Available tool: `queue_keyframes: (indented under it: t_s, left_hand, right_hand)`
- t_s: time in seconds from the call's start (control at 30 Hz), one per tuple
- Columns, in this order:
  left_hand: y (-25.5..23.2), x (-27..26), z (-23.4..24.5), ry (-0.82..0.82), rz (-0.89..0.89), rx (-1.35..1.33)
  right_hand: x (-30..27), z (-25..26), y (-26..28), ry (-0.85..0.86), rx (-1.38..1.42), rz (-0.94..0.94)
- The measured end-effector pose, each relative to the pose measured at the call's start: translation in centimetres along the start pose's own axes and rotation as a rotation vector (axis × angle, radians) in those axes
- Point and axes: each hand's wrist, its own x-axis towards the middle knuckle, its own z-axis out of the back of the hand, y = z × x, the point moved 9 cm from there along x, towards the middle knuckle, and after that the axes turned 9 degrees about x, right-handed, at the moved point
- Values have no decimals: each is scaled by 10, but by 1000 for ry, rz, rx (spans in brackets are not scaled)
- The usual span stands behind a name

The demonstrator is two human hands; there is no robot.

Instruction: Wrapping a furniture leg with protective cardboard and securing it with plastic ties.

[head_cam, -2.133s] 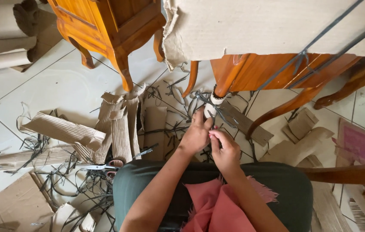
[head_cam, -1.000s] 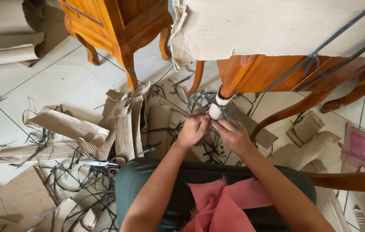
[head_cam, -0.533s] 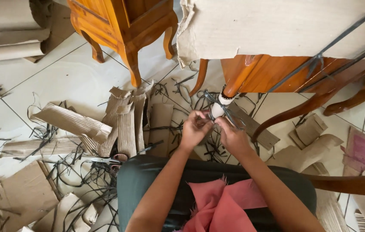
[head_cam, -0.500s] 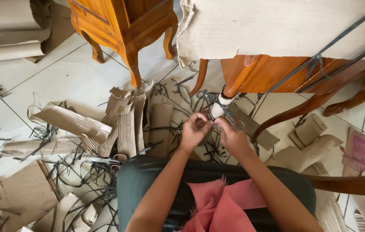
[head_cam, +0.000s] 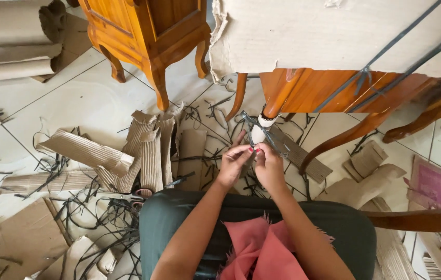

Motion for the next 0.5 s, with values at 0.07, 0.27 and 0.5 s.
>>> queue_keyframes:
  t_s: [0.07, 0.27, 0.5]
  left_hand:
    - [-5, -6, -8, -60, 48, -82]
    - [17, -13, -3, -179, 143, -251]
    - [38, -16, -11, -62, 51, -360]
  right_hand:
    - [2, 5, 5, -6, 17, -45]
    - [5, 16, 17, -8, 219, -249]
    - [9, 38, 35, -95, 123, -144]
